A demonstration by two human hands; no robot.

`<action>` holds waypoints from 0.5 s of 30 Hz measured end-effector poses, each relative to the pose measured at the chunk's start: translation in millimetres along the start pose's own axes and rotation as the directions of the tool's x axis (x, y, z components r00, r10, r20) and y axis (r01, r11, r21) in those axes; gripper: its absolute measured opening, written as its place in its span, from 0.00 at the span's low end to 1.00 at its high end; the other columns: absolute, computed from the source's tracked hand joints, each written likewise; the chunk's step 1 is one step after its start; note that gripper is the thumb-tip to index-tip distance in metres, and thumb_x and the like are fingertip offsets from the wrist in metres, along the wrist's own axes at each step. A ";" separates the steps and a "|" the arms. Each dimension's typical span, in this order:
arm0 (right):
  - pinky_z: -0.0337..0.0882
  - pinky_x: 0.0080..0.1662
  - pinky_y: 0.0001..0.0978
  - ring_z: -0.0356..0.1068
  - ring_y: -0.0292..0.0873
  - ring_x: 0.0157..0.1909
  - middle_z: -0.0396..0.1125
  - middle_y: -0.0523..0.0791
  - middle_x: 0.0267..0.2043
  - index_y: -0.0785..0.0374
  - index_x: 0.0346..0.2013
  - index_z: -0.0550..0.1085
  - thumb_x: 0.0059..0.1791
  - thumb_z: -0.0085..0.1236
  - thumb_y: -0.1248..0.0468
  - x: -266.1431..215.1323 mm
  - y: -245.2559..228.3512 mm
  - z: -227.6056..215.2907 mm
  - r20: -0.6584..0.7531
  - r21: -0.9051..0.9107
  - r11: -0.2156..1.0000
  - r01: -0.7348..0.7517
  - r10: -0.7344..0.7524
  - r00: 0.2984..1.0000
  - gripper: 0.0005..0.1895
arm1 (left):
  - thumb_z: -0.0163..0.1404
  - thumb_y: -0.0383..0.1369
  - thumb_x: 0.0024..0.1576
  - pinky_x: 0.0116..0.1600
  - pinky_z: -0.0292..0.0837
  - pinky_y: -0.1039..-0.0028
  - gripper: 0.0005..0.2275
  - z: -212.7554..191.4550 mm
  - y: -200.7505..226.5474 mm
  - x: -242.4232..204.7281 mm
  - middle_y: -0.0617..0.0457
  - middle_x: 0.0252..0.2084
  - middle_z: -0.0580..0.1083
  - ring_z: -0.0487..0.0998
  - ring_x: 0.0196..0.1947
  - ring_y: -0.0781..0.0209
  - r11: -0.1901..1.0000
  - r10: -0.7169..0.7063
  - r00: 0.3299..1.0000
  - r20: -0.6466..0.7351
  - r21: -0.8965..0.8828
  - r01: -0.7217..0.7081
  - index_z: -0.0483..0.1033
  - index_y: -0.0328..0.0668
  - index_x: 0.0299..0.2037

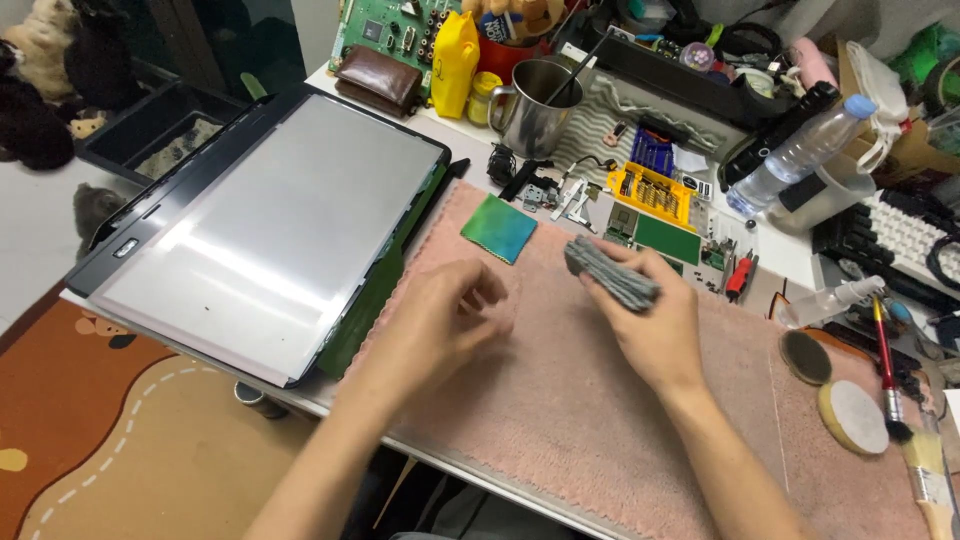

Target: The person cleans a rectangular transparent sheet placed on a pink towel using a dark sponge, a grey cloth, a green cloth, and a round yellow sponge. The person wipes the sheet with each tool sequentially, then lifts the sheet to inspect it.

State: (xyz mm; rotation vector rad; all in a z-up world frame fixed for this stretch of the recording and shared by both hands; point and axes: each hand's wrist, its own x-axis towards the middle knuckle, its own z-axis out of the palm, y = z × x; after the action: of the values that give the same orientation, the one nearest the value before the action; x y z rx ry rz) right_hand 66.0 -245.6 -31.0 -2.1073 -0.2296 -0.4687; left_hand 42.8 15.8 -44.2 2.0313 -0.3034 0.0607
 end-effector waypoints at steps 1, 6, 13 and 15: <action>0.78 0.62 0.47 0.83 0.55 0.64 0.84 0.51 0.61 0.65 0.38 0.76 0.50 0.80 0.69 5.5 3.6 4.0 0.001 -0.003 1.000 0.003 -0.003 1.000 0.14 | 0.72 0.29 0.53 0.53 0.89 0.61 0.14 -8.2 2.4 -2.4 0.46 0.43 0.87 0.91 0.49 0.45 1.000 0.001 1.000 -0.003 -0.003 -0.001 0.87 0.43 0.49; 0.81 0.62 0.54 0.81 0.62 0.62 0.83 0.52 0.60 0.57 0.59 0.84 0.48 0.67 0.81 24.9 27.7 27.2 0.252 -0.314 0.883 0.348 -0.276 0.928 0.27 | 0.77 0.36 0.45 0.55 0.86 0.60 0.18 -24.1 12.3 -10.9 0.52 0.40 0.88 0.89 0.48 0.49 0.983 -0.095 0.923 0.373 0.181 0.028 0.86 0.47 0.43; 0.75 0.68 0.57 0.74 0.66 0.66 0.75 0.55 0.58 0.65 0.62 0.82 0.42 0.57 0.83 16.5 24.1 46.2 0.441 -0.364 0.854 0.372 -0.194 0.876 0.33 | 0.78 0.37 0.40 0.57 0.84 0.58 0.19 -12.0 1.1 -11.4 0.52 0.39 0.87 0.89 0.49 0.45 0.968 -0.097 0.901 0.424 0.251 -0.013 0.85 0.50 0.40; 0.74 0.68 0.55 0.74 0.65 0.64 0.74 0.54 0.56 0.66 0.61 0.82 0.43 0.60 0.81 17.7 23.7 44.9 0.460 -0.375 0.848 0.375 -0.181 0.869 0.31 | 0.79 0.37 0.39 0.58 0.83 0.59 0.19 -13.0 4.4 -12.4 0.52 0.39 0.87 0.88 0.50 0.44 0.964 -0.130 0.904 0.407 0.266 0.019 0.86 0.51 0.39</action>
State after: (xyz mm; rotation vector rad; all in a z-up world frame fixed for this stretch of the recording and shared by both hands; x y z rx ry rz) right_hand 100.9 -221.3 -63.9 -2.6419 -0.7523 -0.2551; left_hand 30.8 27.7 -36.5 2.3025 -0.5086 -0.4161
